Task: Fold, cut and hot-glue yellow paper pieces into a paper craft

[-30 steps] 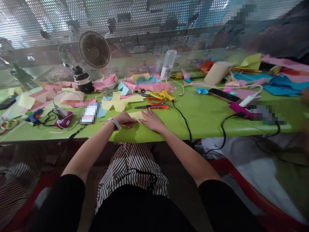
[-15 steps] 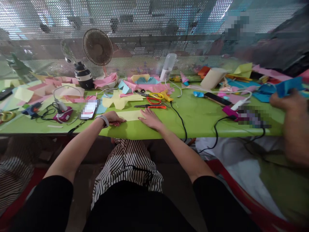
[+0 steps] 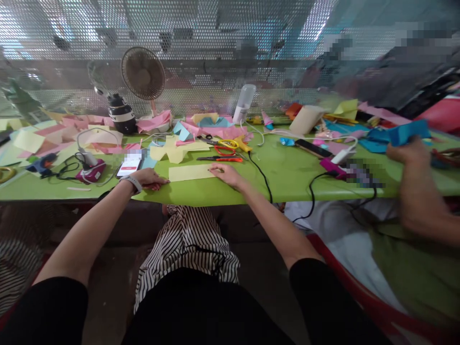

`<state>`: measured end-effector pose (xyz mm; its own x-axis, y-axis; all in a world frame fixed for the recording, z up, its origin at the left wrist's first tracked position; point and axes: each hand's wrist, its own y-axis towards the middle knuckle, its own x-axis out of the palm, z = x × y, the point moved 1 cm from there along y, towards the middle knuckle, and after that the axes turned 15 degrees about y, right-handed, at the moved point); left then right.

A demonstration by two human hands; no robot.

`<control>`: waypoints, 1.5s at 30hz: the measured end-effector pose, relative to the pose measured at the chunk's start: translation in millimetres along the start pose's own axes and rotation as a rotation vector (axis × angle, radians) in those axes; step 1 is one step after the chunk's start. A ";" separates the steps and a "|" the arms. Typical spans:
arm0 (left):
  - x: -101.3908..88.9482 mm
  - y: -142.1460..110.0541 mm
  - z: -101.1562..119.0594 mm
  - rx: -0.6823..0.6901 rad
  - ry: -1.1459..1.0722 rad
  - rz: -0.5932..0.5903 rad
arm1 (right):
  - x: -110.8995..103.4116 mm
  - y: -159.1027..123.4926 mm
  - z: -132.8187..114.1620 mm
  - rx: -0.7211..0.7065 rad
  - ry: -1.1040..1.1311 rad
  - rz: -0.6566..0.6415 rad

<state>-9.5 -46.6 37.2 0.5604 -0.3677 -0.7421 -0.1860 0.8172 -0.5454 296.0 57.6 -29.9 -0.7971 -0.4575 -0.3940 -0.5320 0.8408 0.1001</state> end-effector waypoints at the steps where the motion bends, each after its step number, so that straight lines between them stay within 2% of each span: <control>1: 0.5 1.6 -0.8 0.003 -0.005 0.003 | -3.9 -1.9 0.6 -0.010 0.013 0.001; 7: -0.5 4.9 -4.5 0.034 -0.048 -0.035 | -13.8 -7.9 0.3 -0.055 -0.066 0.003; 10: -1.4 -0.9 -2.7 0.033 -0.063 0.019 | -12.1 -8.1 -3.2 -0.065 -0.050 0.010; 12: -1.8 -5.7 -0.7 0.082 -0.117 0.172 | -9.7 -8.6 -7.4 -0.090 -0.023 0.031; 14: -1.7 -10.3 1.7 0.191 -0.135 0.444 | -6.2 -9.3 -12.5 -0.122 0.008 0.053; 16: 1.0 -14.0 5.5 0.364 -0.032 0.729 | -1.7 -9.7 -17.5 -0.142 0.041 0.066; 18: 8.3 -15.2 11.3 0.585 0.157 0.879 | 4.0 -9.6 -21.9 -0.149 0.075 0.062; 20: 19.0 -12.8 17.7 0.779 0.309 0.877 | 10.5 -9.4 -25.7 -0.163 0.105 0.055; 23: 34.0 -4.8 25.9 0.914 0.464 0.836 | 20.0 -9.7 -29.9 -0.194 0.162 0.049; 28: 40.2 2.8 29.1 0.941 0.505 0.877 | 22.8 -11.5 -33.7 -0.231 0.219 0.036; 32: 37.2 -5.8 24.3 0.925 0.419 0.998 | 15.2 -13.3 -38.7 -0.286 0.184 0.046; 36: 40.1 -14.6 20.7 0.886 0.386 1.054 | 11.5 -16.3 -47.9 -0.408 0.134 0.122; 39: 43.3 -17.0 19.9 0.893 0.383 1.106 | 12.0 -19.0 -53.3 -0.502 0.075 0.133; 41: 44.6 -17.9 19.6 0.939 0.385 1.113 | 12.2 -20.3 -54.3 -0.505 0.014 0.140; 45: 46.1 -19.7 18.6 0.994 0.374 1.052 | 11.5 -21.5 -51.7 -0.463 -0.056 0.153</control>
<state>35.0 -71.4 21.0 0.2600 0.6022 -0.7548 0.3341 0.6773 0.6555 283.4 19.3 10.6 -0.8660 -0.3122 -0.3905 -0.4916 0.6742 0.5512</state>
